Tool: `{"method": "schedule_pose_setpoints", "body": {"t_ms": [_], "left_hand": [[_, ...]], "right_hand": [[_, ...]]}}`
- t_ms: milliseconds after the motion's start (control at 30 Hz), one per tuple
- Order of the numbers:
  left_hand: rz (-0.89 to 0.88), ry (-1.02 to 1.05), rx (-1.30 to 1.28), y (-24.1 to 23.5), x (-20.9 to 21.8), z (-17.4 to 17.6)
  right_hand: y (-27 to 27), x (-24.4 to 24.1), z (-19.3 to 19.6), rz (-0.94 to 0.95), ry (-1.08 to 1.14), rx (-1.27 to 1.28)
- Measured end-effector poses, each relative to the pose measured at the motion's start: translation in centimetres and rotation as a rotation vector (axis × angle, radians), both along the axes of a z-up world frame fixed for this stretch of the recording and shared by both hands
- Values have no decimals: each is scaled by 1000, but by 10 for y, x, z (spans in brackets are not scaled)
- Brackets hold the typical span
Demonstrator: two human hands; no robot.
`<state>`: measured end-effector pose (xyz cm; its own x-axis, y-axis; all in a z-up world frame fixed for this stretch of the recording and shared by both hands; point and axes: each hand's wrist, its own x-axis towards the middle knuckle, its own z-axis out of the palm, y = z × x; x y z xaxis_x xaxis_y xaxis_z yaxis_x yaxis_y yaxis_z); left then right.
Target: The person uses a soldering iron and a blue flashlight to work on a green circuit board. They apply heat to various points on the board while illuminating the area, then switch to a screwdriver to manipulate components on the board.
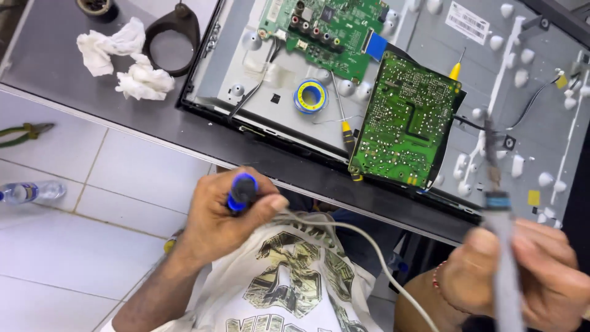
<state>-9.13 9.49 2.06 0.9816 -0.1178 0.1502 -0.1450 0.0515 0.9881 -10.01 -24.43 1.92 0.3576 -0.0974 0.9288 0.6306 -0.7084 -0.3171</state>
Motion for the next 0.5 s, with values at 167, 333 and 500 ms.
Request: {"method": "schedule_pose_setpoints", "body": {"t_ms": [167, 333, 500], "left_hand": [[-186, -153, 60, -3, -10, 38], [-131, -79, 288, 11, -17, 78], [266, 174, 454, 29, -31, 64]], "right_hand": [[112, 27, 69, 238, 449, -709], [187, 55, 72, 220, 115, -722], [214, 59, 83, 241, 100, -738]]}}
